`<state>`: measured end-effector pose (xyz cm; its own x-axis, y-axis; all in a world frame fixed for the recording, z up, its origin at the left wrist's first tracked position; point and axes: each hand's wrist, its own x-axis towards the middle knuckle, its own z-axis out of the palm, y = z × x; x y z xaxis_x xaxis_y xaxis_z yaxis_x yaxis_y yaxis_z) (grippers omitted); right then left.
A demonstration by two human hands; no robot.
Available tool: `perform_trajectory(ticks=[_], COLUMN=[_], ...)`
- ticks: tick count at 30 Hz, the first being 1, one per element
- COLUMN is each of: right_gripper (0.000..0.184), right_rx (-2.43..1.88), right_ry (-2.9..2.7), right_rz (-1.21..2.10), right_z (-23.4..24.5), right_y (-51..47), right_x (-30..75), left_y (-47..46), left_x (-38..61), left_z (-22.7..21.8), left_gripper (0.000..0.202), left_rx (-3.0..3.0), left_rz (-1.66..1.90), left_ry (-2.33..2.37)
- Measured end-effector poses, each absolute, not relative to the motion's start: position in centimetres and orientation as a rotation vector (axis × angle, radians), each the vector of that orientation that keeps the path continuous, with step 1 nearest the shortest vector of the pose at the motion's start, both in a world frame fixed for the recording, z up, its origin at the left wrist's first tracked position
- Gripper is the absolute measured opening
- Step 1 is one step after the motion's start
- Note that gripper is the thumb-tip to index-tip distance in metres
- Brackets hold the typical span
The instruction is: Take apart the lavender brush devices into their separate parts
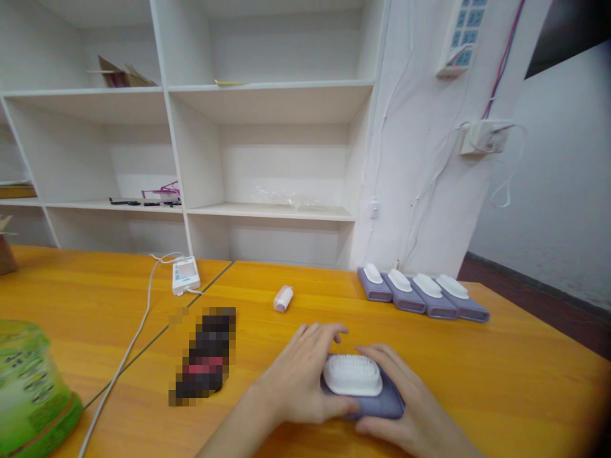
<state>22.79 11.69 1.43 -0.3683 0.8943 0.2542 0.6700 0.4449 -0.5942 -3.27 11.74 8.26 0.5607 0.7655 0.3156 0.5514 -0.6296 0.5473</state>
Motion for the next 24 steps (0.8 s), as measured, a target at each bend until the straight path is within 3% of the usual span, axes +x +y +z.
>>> perform_trajectory(ticks=[2, 9, 18, 24], right_gripper=[0.09, 0.075, 0.063, 0.044], right_rx=[-1.319, -1.316, -1.194, -1.198], right_ry=[-2.159, -2.091, -1.904, -1.949], right_rz=[0.533, 0.542, 0.942, 0.905], right_z=[1.7, 3.1, 4.2, 5.1], right_y=[11.8, 11.8, 12.2, 11.3], right_x=[23.4, 24.5, 23.7, 23.4], left_y=[12.3, 13.1, 11.2, 11.7], left_x=[-3.4, -2.2, -0.8, -0.6], left_z=[7.0, 3.7, 4.4, 4.3], left_gripper=[0.103, 0.126, 0.115, 0.105], left_rx=[2.321, 2.07, 2.128, 2.195], left_rz=[0.722, 0.763, 0.705, 0.75], left_ry=[1.058, 1.064, 1.109, 1.09])
